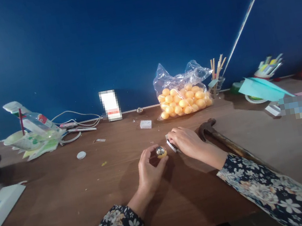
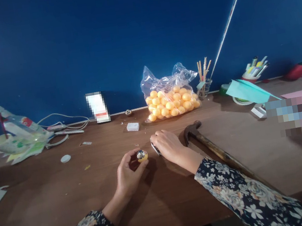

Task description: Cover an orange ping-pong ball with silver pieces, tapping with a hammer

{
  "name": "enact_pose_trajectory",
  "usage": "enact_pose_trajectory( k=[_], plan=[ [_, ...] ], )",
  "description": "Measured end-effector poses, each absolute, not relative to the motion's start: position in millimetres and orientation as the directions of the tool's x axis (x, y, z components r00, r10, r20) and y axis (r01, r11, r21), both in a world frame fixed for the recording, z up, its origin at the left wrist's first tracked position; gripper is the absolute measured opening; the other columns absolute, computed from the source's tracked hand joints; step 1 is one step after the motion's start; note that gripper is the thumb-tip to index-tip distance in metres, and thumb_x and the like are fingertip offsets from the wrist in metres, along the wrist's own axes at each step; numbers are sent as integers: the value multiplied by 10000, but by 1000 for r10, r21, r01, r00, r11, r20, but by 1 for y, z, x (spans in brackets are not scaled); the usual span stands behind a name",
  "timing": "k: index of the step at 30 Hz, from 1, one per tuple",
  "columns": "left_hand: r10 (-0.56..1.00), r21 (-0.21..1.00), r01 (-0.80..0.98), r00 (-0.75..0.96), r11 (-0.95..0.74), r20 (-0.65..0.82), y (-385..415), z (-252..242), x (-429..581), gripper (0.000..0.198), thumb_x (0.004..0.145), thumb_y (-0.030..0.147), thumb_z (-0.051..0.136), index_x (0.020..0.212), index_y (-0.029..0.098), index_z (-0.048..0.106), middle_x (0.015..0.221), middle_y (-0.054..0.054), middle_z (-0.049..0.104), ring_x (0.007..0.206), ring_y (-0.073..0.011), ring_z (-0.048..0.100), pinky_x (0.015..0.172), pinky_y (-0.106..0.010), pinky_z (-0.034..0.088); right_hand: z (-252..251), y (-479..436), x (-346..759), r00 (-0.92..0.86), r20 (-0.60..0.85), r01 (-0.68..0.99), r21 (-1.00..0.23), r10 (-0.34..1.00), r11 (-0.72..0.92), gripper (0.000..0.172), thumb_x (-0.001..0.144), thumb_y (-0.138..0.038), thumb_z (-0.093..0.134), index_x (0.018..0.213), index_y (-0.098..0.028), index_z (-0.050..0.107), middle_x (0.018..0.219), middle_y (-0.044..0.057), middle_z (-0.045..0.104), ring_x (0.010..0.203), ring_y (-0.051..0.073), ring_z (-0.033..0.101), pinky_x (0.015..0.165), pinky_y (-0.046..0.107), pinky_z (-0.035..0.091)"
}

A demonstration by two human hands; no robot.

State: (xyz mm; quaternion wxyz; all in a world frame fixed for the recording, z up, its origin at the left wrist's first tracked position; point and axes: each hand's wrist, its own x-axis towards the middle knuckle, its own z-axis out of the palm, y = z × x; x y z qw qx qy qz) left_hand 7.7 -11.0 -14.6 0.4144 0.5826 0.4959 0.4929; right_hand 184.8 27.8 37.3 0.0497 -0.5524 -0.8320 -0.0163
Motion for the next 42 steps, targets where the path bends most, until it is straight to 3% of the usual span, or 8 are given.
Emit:
enact_pose_trajectory(
  k=[20,23,26,28,30,35,38,42],
  plan=[
    [986,971,172,26,-168,166,-11,-17,8,393,697,253,726,1073,193,626,1060,-105,670,930,-209,674,835,-351,554,32,28,197,-343,194,900,-211,919,381,122,857,-183,516,775,-204,605,688,21,639,613,146,540,549,259,245],
    [988,976,151,28,-154,152,-11,-19,7,401,699,262,725,1081,194,623,1071,-110,669,940,-213,674,830,-349,556,34,27,197,-301,210,877,-321,930,356,121,832,-172,524,743,-205,598,647,7,639,585,139,539,560,256,277],
    [989,981,122,24,-148,147,-11,-20,6,409,695,260,728,1084,196,620,1087,-110,667,942,-212,675,831,-346,557,35,25,196,-251,218,714,-616,943,332,75,787,-183,561,720,-198,591,671,-3,642,591,127,543,594,252,353],
    [990,984,106,21,-144,143,-10,-21,6,410,693,255,728,1084,196,619,1092,-108,666,946,-211,674,835,-345,556,35,21,193,-240,162,487,-833,957,263,76,777,-247,597,727,-191,587,664,-12,621,562,110,514,576,246,376],
    [991,987,88,20,-136,134,-10,-22,6,414,689,249,730,1083,193,619,1084,-106,668,944,-211,673,834,-345,556,34,15,189,-258,78,230,-963,963,140,149,765,-322,638,743,-184,586,645,-19,595,536,93,468,521,228,356],
    [994,992,55,7,-110,110,-11,-22,7,424,679,263,742,1078,183,622,1064,-106,670,948,-211,670,832,-342,555,35,3,175,-291,-20,-174,-982,957,-73,211,719,-353,716,783,-191,596,686,-21,612,564,75,463,475,195,312],
    [994,994,33,4,-106,106,-11,-21,6,417,677,250,741,1071,183,624,1054,-104,674,938,-205,671,830,-336,555,35,-1,168,-248,-32,-241,-966,968,-93,216,713,-357,726,816,-193,630,687,-25,612,555,71,457,479,203,322],
    [995,995,-5,-16,-103,103,-11,-20,6,412,670,227,742,1060,174,621,1037,-102,680,916,-196,676,819,-325,558,30,-4,164,-166,1,-212,-977,986,-34,237,730,-376,715,845,-189,625,739,4,645,590,93,494,509,225,374]
  ],
)
